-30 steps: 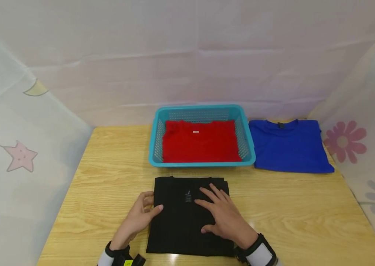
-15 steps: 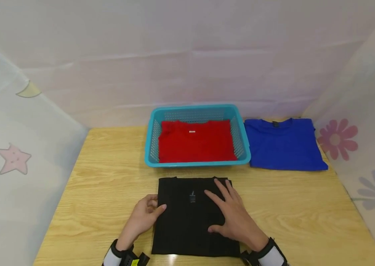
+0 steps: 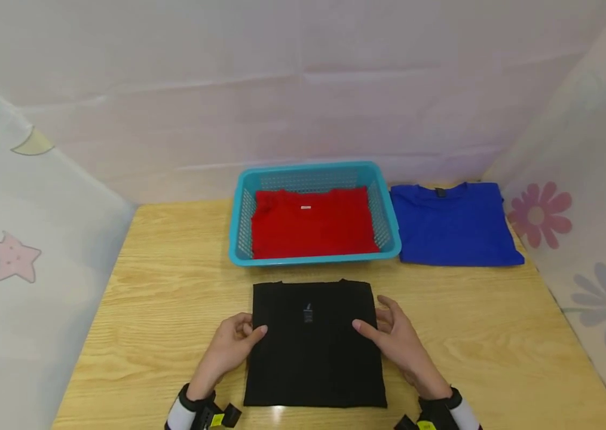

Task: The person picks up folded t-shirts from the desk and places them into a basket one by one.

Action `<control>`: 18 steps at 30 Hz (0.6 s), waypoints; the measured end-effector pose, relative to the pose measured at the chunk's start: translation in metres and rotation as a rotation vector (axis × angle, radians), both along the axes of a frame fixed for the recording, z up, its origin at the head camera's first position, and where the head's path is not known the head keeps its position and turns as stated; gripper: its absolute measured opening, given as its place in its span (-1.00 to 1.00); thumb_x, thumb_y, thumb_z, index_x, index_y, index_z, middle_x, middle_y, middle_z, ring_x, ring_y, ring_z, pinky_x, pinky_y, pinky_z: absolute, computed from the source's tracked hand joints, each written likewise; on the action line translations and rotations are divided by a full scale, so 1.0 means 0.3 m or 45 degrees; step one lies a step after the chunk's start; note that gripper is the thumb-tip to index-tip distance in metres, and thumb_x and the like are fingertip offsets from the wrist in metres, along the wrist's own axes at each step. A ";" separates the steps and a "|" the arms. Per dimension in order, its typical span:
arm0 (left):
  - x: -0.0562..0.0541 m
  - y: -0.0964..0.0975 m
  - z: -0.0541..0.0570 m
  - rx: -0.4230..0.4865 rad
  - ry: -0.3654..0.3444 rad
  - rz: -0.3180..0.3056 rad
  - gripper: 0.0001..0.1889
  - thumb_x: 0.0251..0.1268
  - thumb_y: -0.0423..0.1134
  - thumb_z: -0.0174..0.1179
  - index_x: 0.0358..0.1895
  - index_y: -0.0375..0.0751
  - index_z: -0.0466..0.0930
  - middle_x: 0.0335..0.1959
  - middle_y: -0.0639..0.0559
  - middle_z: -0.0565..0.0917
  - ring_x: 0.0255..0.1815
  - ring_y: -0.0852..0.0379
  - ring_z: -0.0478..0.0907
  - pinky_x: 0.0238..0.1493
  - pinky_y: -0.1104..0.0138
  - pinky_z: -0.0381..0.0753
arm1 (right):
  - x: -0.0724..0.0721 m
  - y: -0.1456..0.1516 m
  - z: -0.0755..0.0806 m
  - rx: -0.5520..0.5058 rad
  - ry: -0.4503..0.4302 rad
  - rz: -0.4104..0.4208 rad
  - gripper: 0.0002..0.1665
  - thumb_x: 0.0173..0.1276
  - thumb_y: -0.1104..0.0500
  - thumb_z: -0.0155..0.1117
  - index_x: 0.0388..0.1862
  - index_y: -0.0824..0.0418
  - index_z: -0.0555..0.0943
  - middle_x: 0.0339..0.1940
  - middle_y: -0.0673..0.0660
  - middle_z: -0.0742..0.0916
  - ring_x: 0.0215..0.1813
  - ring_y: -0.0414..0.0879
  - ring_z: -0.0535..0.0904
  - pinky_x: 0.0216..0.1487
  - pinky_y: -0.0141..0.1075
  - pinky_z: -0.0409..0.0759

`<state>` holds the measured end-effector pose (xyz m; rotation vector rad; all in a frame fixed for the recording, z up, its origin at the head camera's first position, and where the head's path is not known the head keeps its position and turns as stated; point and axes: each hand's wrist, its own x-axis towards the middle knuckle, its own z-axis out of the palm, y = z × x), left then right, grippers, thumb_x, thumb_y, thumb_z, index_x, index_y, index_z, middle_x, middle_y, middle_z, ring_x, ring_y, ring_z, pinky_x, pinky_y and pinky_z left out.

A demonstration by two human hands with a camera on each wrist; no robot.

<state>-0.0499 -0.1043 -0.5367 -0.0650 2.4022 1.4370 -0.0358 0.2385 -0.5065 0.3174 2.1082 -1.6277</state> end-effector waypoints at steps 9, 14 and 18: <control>0.008 0.002 0.014 0.008 -0.010 -0.062 -0.69 0.41 -0.06 0.27 -0.09 -0.27 0.59 -0.33 0.00 0.64 -0.53 0.21 0.34 -0.44 0.40 0.37 | -0.017 0.005 -0.012 -0.301 -0.217 0.063 -0.02 0.51 0.01 0.25 0.58 0.49 -0.03 0.32 0.36 0.60 0.17 0.06 0.69 0.18 -0.05 0.68; 0.018 -0.002 0.014 0.060 -0.036 -0.130 -0.72 0.41 -0.09 0.28 -0.05 -0.22 0.56 -0.21 -0.02 0.80 -0.41 0.20 0.57 -0.28 0.36 0.49 | -0.012 0.013 -0.013 -0.555 -0.266 0.114 -0.05 0.55 0.10 0.19 0.63 0.39 -0.12 0.34 0.19 0.63 0.25 0.00 0.66 0.27 -0.04 0.62; 0.015 -0.007 0.017 0.132 -0.056 -0.150 -0.70 0.43 -0.13 0.27 0.02 -0.25 0.51 -0.22 0.00 0.79 -0.35 0.22 0.62 -0.22 0.36 0.53 | -0.015 0.015 -0.008 -0.448 -0.175 0.134 -0.02 0.57 0.08 0.16 0.67 0.29 -0.19 0.41 0.30 0.56 0.25 0.01 0.67 0.22 -0.09 0.66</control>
